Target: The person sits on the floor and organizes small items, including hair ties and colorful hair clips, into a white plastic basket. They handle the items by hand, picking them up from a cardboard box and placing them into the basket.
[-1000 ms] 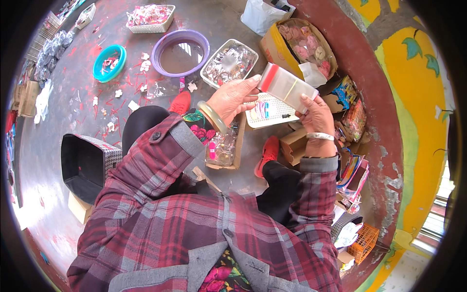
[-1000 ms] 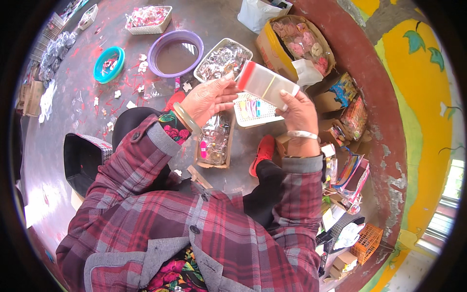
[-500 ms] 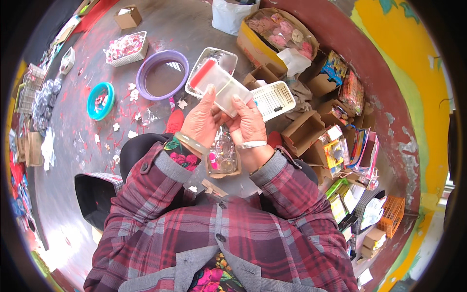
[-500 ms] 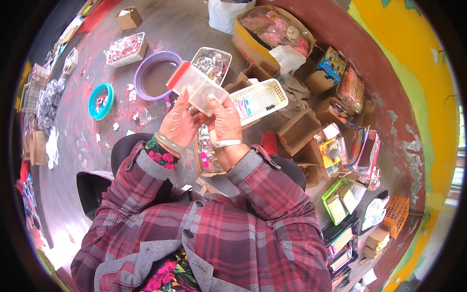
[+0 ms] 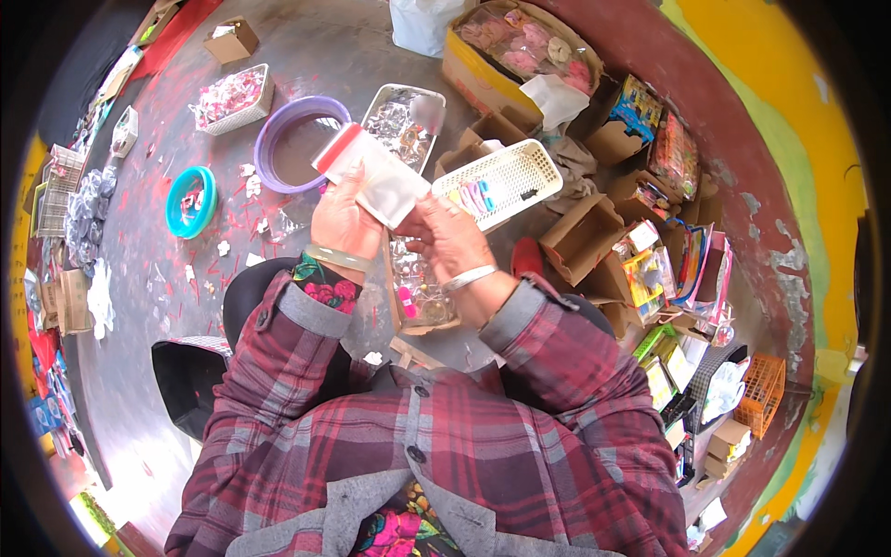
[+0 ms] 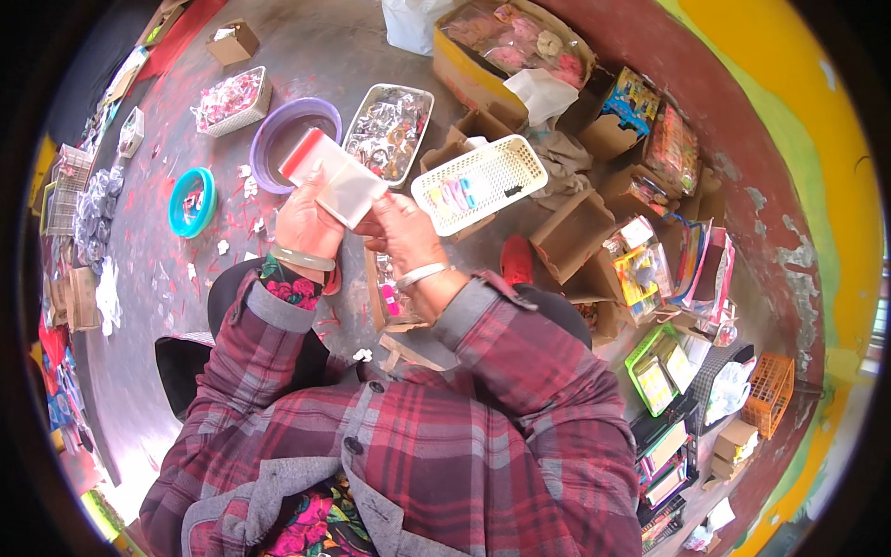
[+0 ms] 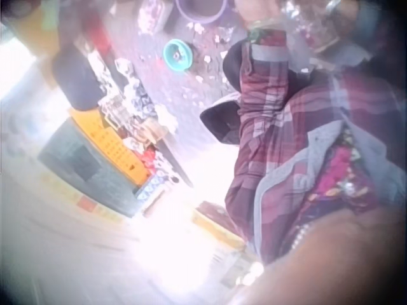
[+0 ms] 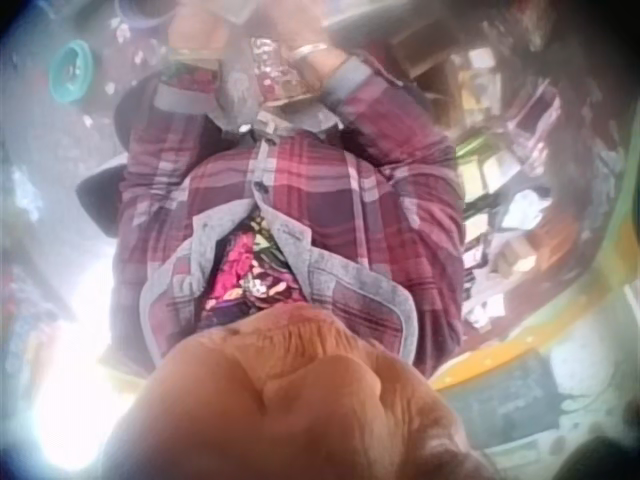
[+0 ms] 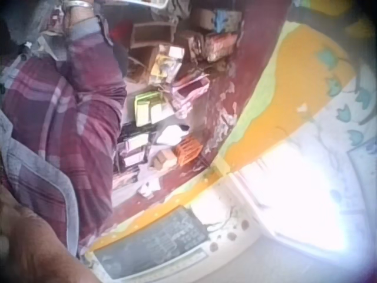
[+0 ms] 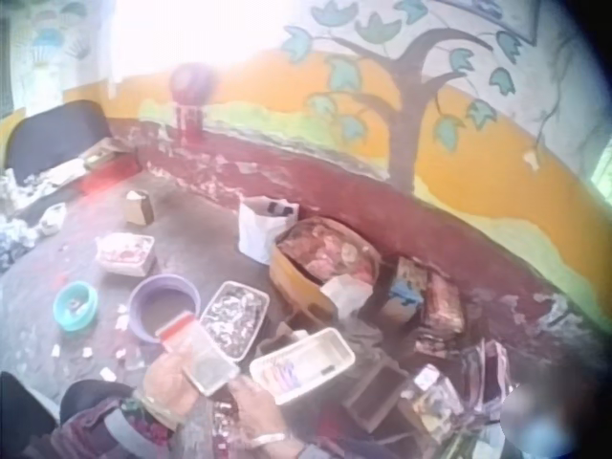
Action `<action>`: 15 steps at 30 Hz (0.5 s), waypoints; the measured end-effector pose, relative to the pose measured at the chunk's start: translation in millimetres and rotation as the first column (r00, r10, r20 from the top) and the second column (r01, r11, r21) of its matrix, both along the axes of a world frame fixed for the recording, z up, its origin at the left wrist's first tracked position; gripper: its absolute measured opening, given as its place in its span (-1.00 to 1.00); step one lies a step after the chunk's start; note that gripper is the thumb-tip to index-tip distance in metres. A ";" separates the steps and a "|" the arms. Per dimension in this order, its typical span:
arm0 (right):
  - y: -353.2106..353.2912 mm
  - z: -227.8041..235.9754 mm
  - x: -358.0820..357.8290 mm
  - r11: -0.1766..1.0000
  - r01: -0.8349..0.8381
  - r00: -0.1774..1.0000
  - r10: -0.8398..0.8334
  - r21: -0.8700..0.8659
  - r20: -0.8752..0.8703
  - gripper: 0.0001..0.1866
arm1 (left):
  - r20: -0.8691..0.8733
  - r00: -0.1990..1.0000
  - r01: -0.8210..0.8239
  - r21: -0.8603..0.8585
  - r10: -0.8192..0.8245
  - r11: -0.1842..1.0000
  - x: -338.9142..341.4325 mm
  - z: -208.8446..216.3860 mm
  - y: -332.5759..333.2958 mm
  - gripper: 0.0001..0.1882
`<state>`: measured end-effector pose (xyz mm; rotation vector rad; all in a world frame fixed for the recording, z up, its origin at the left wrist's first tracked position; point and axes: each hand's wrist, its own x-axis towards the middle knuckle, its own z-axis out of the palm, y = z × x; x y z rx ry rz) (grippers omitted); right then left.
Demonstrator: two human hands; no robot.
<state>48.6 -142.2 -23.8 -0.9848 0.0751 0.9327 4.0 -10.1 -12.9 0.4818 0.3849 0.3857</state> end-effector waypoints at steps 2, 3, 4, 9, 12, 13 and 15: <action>-12.8 -4.6 27.6 0.977 -0.050 0.989 0.077 -0.205 0.125 -0.73 | -0.009 1.000 -0.020 0.002 0.020 1.000 0.6 4.3 2.1 -0.69; -20.9 -12.6 46.7 0.964 -0.045 0.977 0.097 -0.263 0.188 -0.75 | -0.015 0.999 -0.037 0.008 0.037 0.999 -0.6 8.8 3.9 -0.69; -30.5 -22.9 69.5 0.955 -0.003 0.967 0.078 -0.296 0.242 -0.77 | -0.016 0.999 -0.045 0.012 0.045 0.999 -1.8 12.0 4.0 -0.70; -73.8 -87.2 166.5 0.713 0.129 0.914 0.184 -0.689 0.362 -0.81 | -0.033 0.999 -0.002 -0.038 0.001 0.999 -5.7 13.2 5.2 -0.70; -97.1 -147.6 205.1 0.494 0.138 0.795 0.462 -0.858 0.394 -0.82 | -0.050 0.998 0.037 -0.052 -0.039 0.998 -6.6 11.0 6.7 -0.68; -104.9 -168.1 217.9 0.388 0.157 0.687 0.618 -0.908 0.383 -0.82 | -0.058 0.997 0.054 -0.059 -0.058 0.997 -5.9 11.5 5.7 -0.67; -109.5 -191.8 232.6 0.258 0.207 0.525 0.785 -0.944 0.330 -0.79 | -0.067 0.996 0.060 -0.069 -0.065 0.996 -5.2 12.2 4.7 -0.67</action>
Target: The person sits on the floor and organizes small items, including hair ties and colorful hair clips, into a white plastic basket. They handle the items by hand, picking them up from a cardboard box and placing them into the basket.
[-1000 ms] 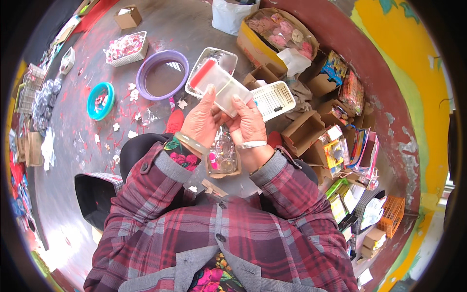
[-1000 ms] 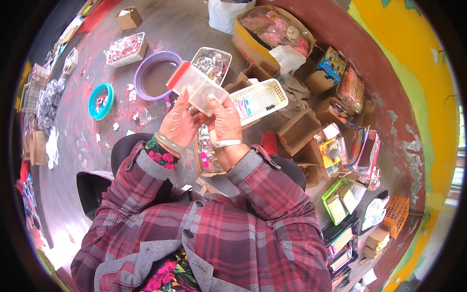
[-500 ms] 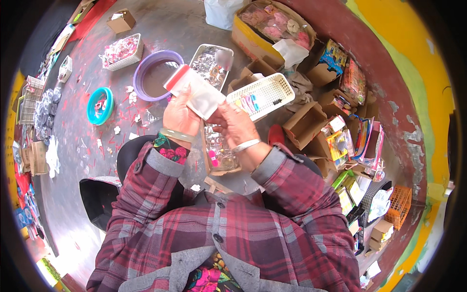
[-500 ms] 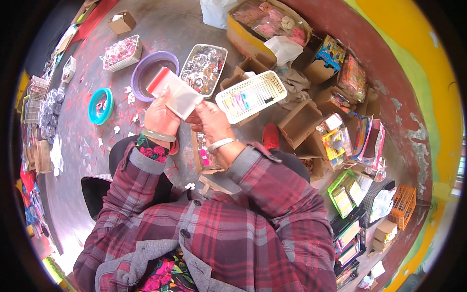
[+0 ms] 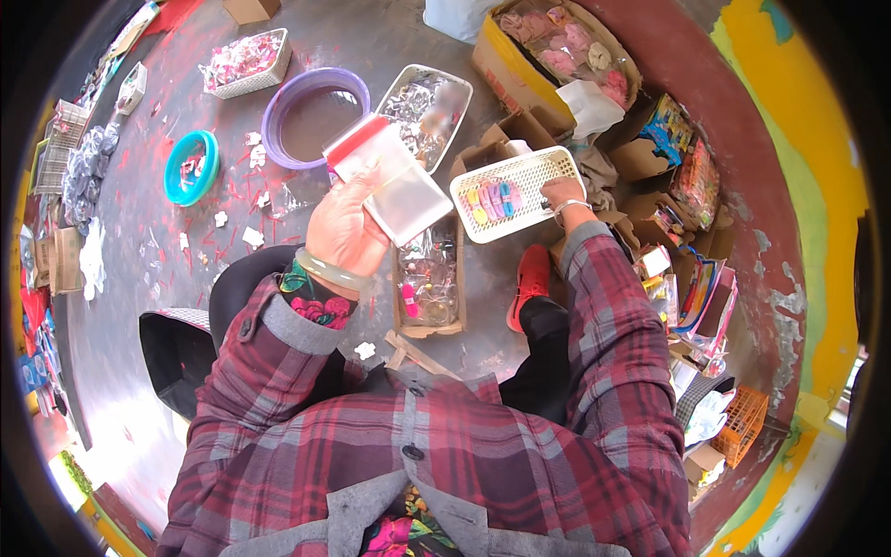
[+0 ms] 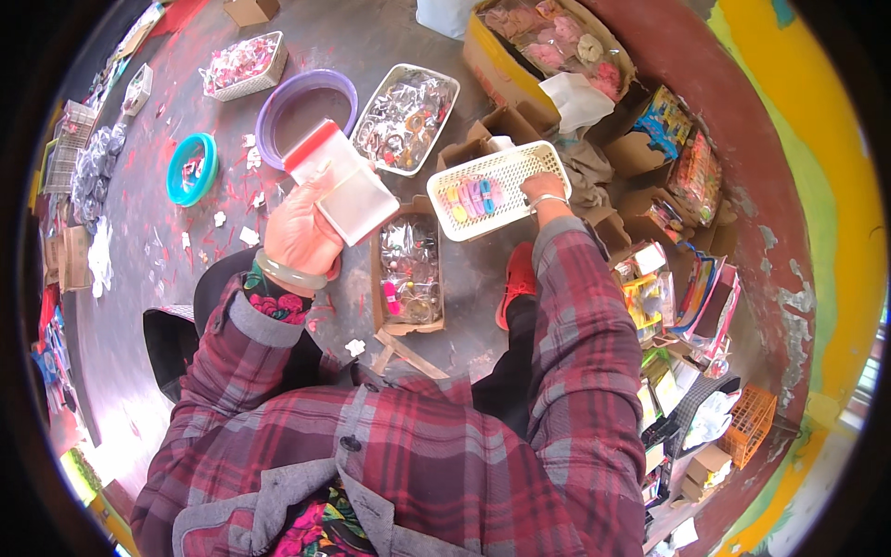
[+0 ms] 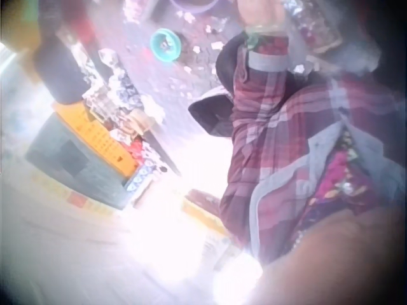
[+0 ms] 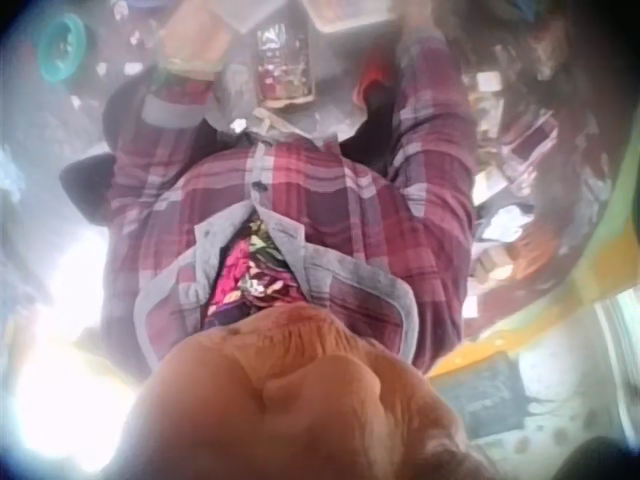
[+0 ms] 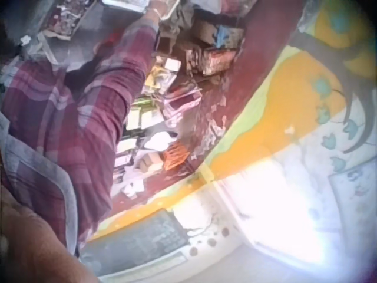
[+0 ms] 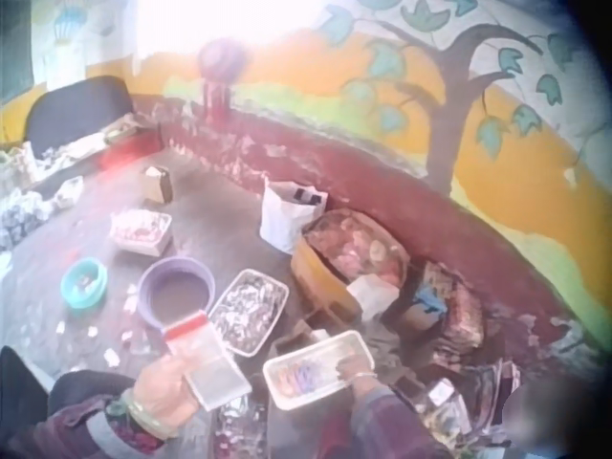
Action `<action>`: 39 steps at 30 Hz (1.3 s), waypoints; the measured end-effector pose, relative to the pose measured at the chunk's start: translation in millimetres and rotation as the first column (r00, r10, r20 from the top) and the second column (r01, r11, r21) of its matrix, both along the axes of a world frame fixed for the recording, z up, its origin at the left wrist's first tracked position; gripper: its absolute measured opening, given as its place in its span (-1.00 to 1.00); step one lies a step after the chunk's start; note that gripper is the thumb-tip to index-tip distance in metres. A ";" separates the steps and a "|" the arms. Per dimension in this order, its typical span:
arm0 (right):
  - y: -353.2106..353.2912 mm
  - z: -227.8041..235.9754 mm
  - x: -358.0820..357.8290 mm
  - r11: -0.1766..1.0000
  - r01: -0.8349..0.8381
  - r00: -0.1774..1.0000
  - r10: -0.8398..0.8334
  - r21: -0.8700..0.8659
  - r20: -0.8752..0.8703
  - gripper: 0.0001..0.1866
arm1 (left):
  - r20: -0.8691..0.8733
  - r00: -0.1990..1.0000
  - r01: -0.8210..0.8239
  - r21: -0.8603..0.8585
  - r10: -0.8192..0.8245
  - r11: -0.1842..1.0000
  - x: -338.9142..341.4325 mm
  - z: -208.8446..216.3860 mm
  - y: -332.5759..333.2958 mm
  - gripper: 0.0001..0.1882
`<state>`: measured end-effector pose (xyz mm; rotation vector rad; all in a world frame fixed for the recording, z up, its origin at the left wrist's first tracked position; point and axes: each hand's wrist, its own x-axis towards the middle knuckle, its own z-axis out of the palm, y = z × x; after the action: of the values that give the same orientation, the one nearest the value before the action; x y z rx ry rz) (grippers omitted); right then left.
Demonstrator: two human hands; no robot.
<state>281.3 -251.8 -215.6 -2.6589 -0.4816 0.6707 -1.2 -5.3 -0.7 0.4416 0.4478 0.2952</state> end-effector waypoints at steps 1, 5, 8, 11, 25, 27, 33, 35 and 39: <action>6.1 -6.5 1.7 0.998 -0.053 0.998 0.054 -0.036 0.013 -0.76 | -0.016 1.000 -0.005 -0.007 0.005 1.000 -1.4 -0.8 1.7 -0.66; 38.1 -9.0 -13.9 0.992 -0.024 0.988 0.042 -0.123 0.147 -0.68 | -0.036 0.999 0.023 -0.034 -0.024 0.999 1.3 -2.1 4.0 -0.63; 66.8 9.0 -39.1 0.978 0.118 0.985 -0.094 -0.170 0.147 -0.70 | -0.083 0.996 0.014 -0.016 -0.015 1.000 0.0 4.4 2.4 -0.60; 74.6 15.5 -48.2 0.973 0.182 0.972 -0.156 -0.145 0.177 -0.73 | -0.056 0.996 0.067 -0.021 -0.068 0.998 -1.6 4.5 5.1 -0.60; 57.9 -17.0 -31.2 0.998 -0.054 0.991 0.059 -0.042 0.122 -0.76 | -0.054 0.994 0.099 0.002 -0.099 0.995 0.0 5.0 4.7 -0.62; 44.5 -24.7 -14.8 0.993 -0.120 0.992 0.120 -0.004 0.041 -0.79 | -0.052 0.992 0.113 0.003 -0.113 0.994 1.2 5.4 3.5 -0.62; 28.9 6.5 -3.7 0.870 0.397 0.814 -0.187 0.292 -0.550 -0.88 | -0.065 0.993 0.105 0.028 -0.103 0.994 -0.3 0.6 4.2 -0.60; 25.2 32.7 -6.7 0.829 0.458 0.757 -0.174 0.321 -0.630 -0.82 | -0.054 0.993 0.107 0.014 -0.106 0.994 0.1 0.3 3.6 -0.59; 12.9 47.0 3.0 0.765 0.534 0.681 -0.136 0.360 -0.720 -0.82 | -0.036 0.992 0.121 -0.001 -0.121 0.993 1.3 0.7 1.6 -0.58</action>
<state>284.3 -238.9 -168.6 -1.7175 0.0652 1.0840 0.1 -3.7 -0.1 0.4734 0.4540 0.1700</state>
